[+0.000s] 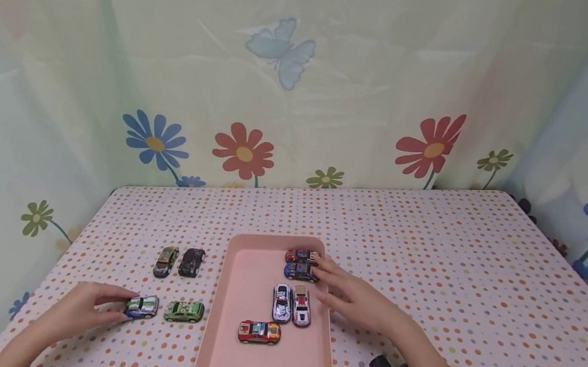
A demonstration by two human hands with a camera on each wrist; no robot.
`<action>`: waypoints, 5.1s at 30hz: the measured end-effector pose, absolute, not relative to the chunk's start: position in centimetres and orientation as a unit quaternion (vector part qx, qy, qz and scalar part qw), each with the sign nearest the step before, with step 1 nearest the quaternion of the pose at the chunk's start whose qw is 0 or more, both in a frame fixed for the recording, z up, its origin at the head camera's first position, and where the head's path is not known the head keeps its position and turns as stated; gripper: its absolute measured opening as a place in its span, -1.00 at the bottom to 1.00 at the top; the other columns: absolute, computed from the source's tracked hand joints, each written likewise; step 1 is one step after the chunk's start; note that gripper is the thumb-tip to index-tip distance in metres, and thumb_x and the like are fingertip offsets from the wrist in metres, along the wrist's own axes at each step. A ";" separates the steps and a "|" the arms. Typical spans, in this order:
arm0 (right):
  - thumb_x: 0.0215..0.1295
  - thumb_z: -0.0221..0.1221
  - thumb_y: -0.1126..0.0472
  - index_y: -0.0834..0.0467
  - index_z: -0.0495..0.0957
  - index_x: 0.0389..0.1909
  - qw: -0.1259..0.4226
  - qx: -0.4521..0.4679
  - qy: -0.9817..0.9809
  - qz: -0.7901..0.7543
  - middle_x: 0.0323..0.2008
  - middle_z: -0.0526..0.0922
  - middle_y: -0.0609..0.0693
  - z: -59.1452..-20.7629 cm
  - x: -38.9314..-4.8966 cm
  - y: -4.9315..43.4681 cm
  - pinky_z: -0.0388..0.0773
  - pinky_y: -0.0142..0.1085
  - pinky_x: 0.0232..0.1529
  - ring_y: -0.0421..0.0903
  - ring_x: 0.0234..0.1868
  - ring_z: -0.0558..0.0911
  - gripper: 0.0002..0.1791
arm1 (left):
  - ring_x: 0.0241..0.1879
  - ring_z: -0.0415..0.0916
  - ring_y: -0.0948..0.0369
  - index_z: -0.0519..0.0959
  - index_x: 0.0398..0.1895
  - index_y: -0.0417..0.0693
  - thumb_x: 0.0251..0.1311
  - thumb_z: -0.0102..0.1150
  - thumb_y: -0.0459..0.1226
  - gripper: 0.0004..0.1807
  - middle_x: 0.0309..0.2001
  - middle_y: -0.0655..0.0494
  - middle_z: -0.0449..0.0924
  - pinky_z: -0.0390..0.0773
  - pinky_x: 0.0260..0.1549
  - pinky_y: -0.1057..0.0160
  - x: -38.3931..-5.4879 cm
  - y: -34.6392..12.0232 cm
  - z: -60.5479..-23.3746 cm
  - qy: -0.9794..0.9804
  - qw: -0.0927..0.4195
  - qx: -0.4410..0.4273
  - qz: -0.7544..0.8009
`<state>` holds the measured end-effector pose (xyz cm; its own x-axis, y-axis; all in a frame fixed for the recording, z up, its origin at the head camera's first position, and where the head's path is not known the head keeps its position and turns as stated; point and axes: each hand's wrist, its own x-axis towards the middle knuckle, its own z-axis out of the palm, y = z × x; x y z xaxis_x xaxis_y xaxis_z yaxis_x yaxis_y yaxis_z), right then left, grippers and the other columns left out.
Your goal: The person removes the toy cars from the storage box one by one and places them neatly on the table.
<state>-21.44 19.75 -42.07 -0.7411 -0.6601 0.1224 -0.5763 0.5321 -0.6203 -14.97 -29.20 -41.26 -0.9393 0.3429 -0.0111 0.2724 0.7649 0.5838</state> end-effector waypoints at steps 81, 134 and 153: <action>0.43 -0.02 0.02 0.25 0.26 0.33 0.057 -0.366 0.879 -0.300 0.40 0.05 0.16 -41.6 -21.4 19.7 0.11 0.11 0.21 0.16 0.37 0.04 -0.43 | -0.37 0.47 0.44 0.68 -0.33 -0.01 -0.09 0.43 -0.25 -0.79 -0.35 0.31 0.59 0.46 -0.38 0.48 -15.7 -8.9 -40.1 0.928 0.004 0.347 0.133; 0.42 -0.03 -0.01 0.21 0.26 0.34 0.062 -0.354 0.883 -0.304 0.40 0.07 0.12 -41.4 -21.4 19.8 0.11 0.10 0.22 0.15 0.37 0.04 -0.43 | -0.13 0.58 -0.02 0.63 -0.12 -0.22 0.01 0.36 -0.38 -0.69 -0.17 -0.05 0.63 0.54 -0.16 0.00 -16.7 -25.4 -37.6 0.947 -0.054 0.096 0.300; 0.42 0.00 0.05 0.22 0.27 0.33 0.058 -0.354 0.885 -0.299 0.40 0.07 0.14 -41.3 -21.2 19.7 0.13 0.12 0.21 0.17 0.37 0.04 -0.45 | -0.09 0.55 -0.02 0.63 -0.12 -0.21 -0.02 0.37 -0.41 -0.68 -0.11 -0.07 0.61 0.53 -0.11 0.07 -17.6 -25.8 -41.1 0.959 -0.014 0.072 0.272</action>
